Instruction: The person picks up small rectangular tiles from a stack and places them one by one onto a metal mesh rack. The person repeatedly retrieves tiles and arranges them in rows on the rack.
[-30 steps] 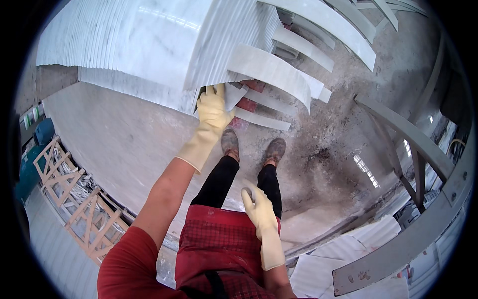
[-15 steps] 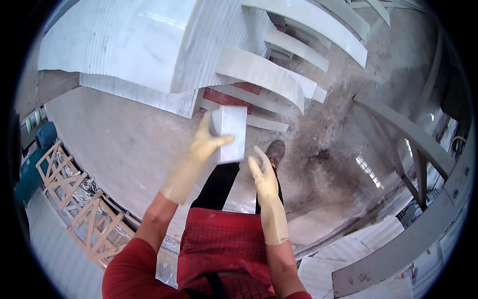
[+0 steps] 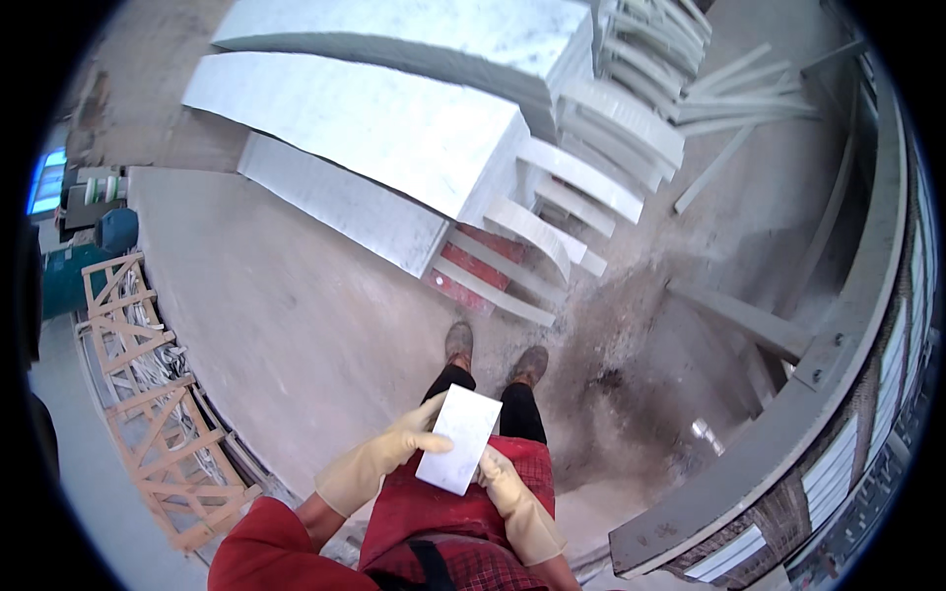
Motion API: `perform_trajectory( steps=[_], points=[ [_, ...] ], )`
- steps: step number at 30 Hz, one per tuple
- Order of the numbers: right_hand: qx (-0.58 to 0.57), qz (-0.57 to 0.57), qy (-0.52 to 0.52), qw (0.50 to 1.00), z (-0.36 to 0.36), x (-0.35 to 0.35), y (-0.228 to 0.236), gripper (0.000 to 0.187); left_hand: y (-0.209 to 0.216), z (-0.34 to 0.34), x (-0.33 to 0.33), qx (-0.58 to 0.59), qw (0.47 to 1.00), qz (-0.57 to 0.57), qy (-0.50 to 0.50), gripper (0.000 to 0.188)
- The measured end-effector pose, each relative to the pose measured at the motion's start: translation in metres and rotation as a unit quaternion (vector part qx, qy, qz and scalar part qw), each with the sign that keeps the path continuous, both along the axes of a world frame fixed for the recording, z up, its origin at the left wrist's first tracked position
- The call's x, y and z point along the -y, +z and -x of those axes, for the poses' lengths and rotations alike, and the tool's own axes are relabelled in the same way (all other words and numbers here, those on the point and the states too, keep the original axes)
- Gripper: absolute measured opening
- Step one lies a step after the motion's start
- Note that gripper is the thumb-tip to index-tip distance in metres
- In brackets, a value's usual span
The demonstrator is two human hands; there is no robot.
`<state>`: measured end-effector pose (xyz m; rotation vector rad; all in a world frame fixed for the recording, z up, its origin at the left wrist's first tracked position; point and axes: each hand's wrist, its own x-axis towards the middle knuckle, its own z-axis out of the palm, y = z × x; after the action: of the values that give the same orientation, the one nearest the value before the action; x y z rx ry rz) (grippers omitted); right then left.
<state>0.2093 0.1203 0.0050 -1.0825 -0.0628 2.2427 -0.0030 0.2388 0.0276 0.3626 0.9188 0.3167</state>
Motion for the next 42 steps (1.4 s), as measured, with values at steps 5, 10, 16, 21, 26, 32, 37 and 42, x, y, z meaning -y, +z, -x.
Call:
perform_trajectory(
  steps=[5, 10, 16, 21, 26, 32, 37, 42],
  points=[
    [0.091, -0.033, 0.089, 0.991, -0.038, 0.025, 0.059, 0.084, 0.090, -0.018, 0.053, 0.040, 0.995, -0.043, 0.078, 0.110],
    [0.179, -0.103, 0.132, 0.969, -0.087, 0.039, 0.125, 0.064, 0.142, -0.048, 0.106, 0.088, 0.981, -0.109, 0.132, 0.106],
    [0.310, -0.140, 0.149, 0.928, -0.123, 0.069, 0.209, 0.059, 0.163, -0.091, 0.170, 0.149, 0.970, -0.086, 0.172, 0.105],
    [0.450, -0.198, 0.219, 0.843, -0.148, 0.124, 0.258, 0.066, 0.173, -0.131, 0.252, 0.160, 0.958, -0.045, 0.233, 0.100],
    [0.502, -0.218, 0.272, 0.791, -0.171, 0.222, 0.277, 0.072, 0.200, -0.177, 0.350, 0.233, 0.924, -0.089, 0.289, 0.094],
    [0.474, -0.224, 0.208, 0.826, -0.192, 0.338, 0.277, 0.067, 0.204, -0.191, 0.473, 0.201, 0.944, -0.034, 0.261, 0.095],
    [0.449, -0.178, 0.160, 0.861, -0.214, 0.398, 0.307, 0.060, 0.220, -0.215, 0.526, 0.228, 0.943, -0.036, 0.241, 0.093],
    [0.427, -0.183, 0.017, 0.885, -0.266, 0.439, 0.299, 0.051, 0.236, -0.250, 0.541, 0.190, 0.951, -0.072, 0.233, 0.090]
  ],
)
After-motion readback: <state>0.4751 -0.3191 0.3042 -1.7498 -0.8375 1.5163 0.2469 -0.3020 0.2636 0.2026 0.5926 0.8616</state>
